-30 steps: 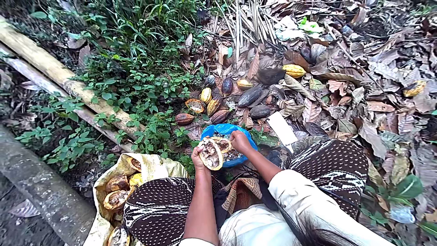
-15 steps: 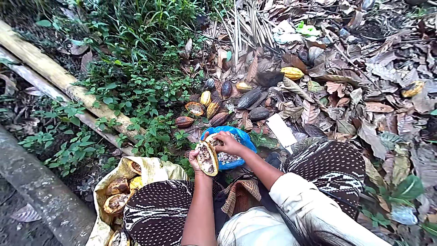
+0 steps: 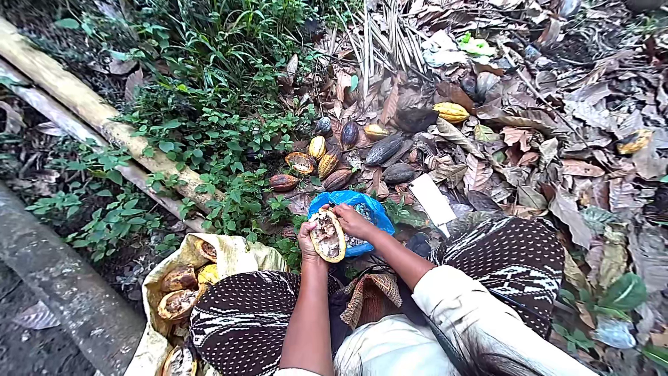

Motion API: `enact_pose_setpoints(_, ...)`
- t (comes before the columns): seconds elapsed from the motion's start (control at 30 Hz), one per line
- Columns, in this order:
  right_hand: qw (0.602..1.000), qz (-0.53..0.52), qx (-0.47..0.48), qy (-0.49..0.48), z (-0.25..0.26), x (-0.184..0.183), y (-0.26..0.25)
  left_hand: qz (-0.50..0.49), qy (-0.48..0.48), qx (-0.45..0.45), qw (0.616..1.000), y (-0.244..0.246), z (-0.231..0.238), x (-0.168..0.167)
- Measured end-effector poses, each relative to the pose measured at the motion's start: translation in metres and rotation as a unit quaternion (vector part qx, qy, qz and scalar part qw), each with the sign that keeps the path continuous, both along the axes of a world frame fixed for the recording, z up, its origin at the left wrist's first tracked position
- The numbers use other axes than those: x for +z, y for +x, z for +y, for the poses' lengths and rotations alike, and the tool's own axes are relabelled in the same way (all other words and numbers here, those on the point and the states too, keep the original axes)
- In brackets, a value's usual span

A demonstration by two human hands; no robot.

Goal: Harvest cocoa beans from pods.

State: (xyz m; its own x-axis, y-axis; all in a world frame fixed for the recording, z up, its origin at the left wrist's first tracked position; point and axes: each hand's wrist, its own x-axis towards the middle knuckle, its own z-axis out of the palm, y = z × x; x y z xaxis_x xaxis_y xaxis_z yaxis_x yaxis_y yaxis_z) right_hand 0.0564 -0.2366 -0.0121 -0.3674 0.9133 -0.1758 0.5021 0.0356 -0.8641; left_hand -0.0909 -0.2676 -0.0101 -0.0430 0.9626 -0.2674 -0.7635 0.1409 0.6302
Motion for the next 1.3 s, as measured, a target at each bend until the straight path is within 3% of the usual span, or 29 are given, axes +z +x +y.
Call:
enact_pose_setpoints(0.1,0.991,-0.124,0.044,0.037,0.002,0.002,0.005,0.018,-0.006,0.011,1.000,0.000,0.001,0.002)
enact_pose_setpoints(0.17,0.986,-0.149,0.045,0.064,0.004,-0.001,0.009,0.018,0.002,0.012,1.000,0.000,0.001,0.003)
enact_pose_setpoints(0.37,0.974,-0.138,-0.094,0.156,-0.005,-0.017,-0.001,0.013,0.009,0.023,1.000,0.005,0.000,0.003)
enact_pose_setpoints(0.43,0.980,-0.098,-0.095,0.145,0.000,-0.017,0.006,0.005,0.012,0.024,1.000,0.002,0.001,-0.001)
enact_pose_setpoints(0.57,0.995,-0.011,0.000,0.096,0.014,-0.013,0.031,-0.037,0.048,-0.003,0.998,-0.013,0.007,-0.019)
enact_pose_setpoints(0.7,0.997,-0.021,0.066,0.036,0.026,-0.011,0.041,-0.070,0.078,0.012,0.994,-0.022,0.010,-0.024)
enact_pose_setpoints(0.87,0.996,-0.003,0.084,0.010,0.022,0.001,0.033,-0.003,0.084,-0.008,0.996,-0.024,0.007,-0.013)
enact_pose_setpoints(1.3,0.998,-0.015,-0.063,0.010,0.003,-0.001,0.009,0.032,0.082,-0.013,0.996,-0.019,0.004,-0.007)
